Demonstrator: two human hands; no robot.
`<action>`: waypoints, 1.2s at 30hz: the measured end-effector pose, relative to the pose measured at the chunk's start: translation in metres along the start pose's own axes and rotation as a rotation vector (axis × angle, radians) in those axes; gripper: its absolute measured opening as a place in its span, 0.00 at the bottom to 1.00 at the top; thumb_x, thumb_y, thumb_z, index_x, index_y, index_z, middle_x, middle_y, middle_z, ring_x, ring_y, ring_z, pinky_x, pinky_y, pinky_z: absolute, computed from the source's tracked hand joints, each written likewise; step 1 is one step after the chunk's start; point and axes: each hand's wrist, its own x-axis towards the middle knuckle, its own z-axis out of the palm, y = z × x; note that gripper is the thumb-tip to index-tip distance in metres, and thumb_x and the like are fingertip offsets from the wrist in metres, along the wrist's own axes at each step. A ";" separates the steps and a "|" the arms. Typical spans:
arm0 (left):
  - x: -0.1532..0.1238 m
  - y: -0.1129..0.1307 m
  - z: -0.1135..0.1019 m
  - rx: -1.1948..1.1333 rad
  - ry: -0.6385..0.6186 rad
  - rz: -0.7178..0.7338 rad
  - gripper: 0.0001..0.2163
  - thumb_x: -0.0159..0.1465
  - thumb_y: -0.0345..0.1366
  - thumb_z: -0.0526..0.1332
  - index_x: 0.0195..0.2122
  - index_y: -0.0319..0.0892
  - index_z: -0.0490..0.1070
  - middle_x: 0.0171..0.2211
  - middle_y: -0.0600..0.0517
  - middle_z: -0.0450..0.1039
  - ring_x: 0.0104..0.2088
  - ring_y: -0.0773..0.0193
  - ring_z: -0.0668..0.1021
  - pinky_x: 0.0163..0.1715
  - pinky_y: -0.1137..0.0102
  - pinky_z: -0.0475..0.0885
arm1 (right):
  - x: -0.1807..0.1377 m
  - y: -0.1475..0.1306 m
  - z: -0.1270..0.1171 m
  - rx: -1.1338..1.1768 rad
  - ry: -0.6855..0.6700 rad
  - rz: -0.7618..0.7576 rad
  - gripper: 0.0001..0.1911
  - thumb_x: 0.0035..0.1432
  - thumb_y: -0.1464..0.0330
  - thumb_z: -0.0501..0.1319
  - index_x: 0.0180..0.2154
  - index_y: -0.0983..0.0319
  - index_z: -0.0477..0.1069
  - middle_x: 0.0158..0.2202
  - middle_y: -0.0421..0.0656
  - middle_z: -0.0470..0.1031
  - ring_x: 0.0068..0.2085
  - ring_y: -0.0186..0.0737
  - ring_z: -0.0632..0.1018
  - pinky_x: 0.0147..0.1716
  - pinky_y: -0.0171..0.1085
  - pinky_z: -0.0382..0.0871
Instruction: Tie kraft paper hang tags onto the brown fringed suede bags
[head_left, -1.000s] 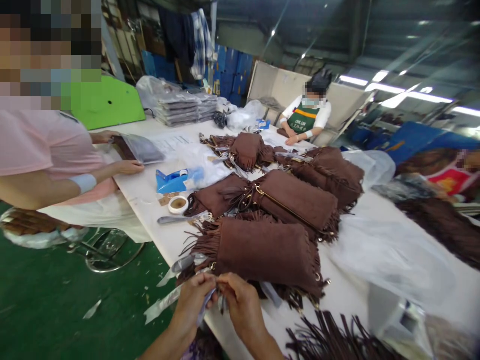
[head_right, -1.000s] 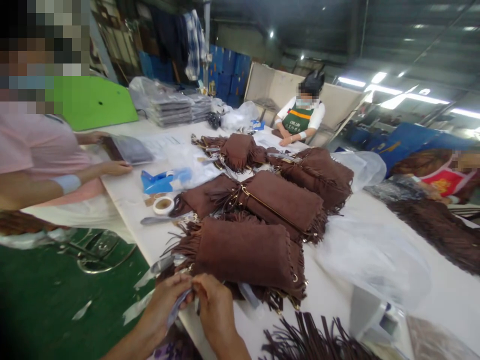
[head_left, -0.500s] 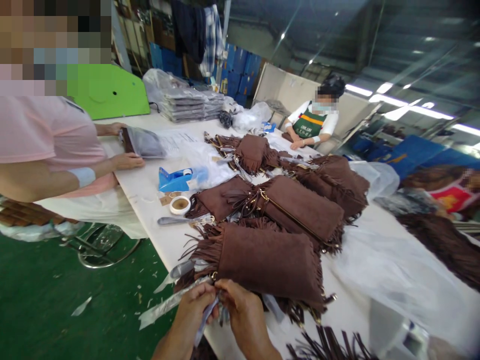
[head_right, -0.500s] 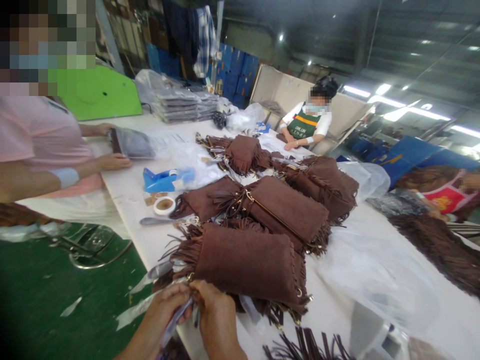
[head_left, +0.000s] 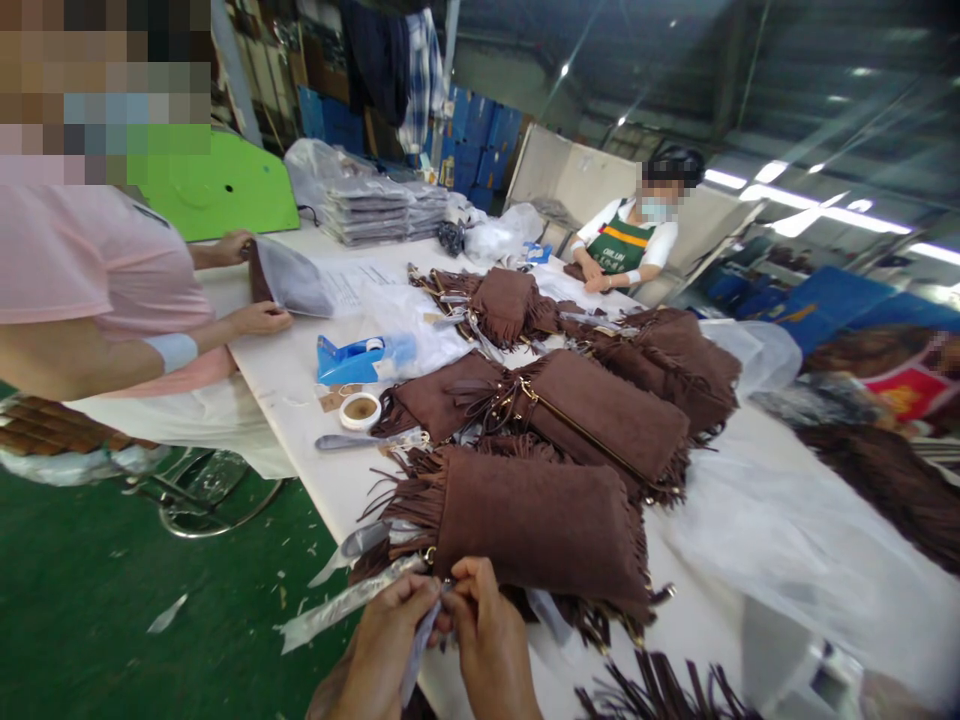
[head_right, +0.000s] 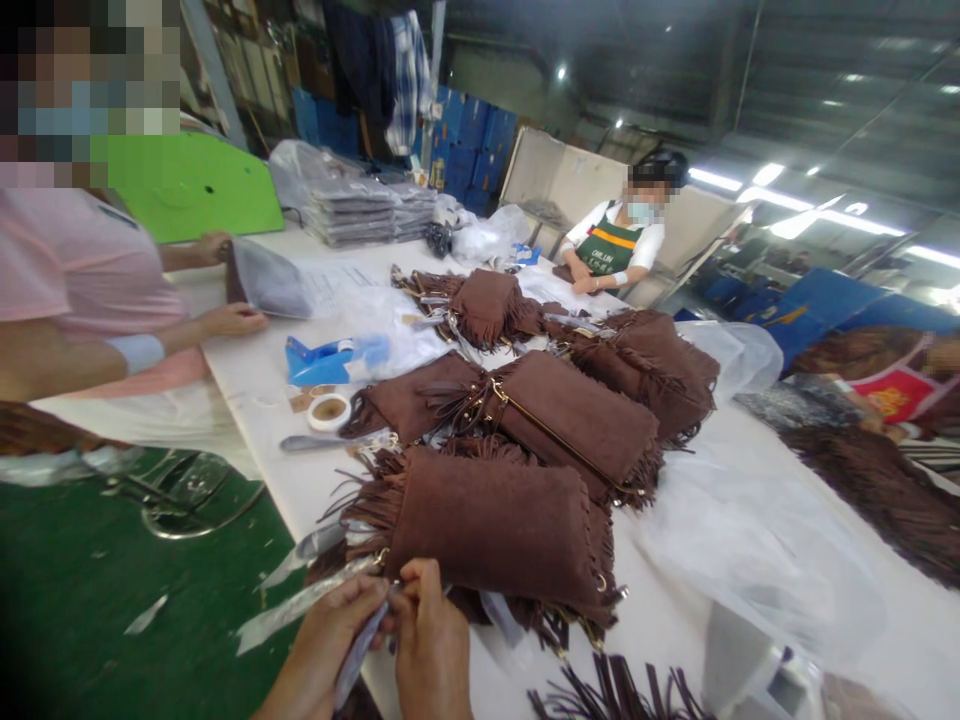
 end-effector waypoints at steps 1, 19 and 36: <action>-0.001 0.000 0.000 -0.013 -0.005 -0.014 0.14 0.49 0.45 0.67 0.26 0.38 0.73 0.21 0.49 0.74 0.22 0.65 0.73 0.23 0.74 0.65 | -0.002 0.000 0.002 0.003 0.025 0.007 0.06 0.66 0.69 0.50 0.43 0.58 0.63 0.30 0.37 0.77 0.30 0.35 0.79 0.31 0.29 0.66; -0.001 0.004 -0.001 -0.027 -0.021 -0.076 0.15 0.47 0.44 0.68 0.28 0.37 0.73 0.20 0.49 0.74 0.22 0.66 0.74 0.23 0.76 0.66 | -0.007 0.008 0.024 0.014 0.255 0.166 0.06 0.62 0.65 0.54 0.32 0.58 0.63 0.24 0.37 0.72 0.25 0.36 0.74 0.26 0.31 0.64; 0.002 -0.013 -0.007 0.220 0.048 0.225 0.11 0.56 0.46 0.62 0.29 0.43 0.72 0.23 0.52 0.73 0.26 0.60 0.74 0.27 0.72 0.66 | -0.014 0.016 0.034 0.164 0.268 0.152 0.15 0.61 0.58 0.57 0.30 0.60 0.75 0.29 0.43 0.77 0.32 0.41 0.76 0.35 0.34 0.68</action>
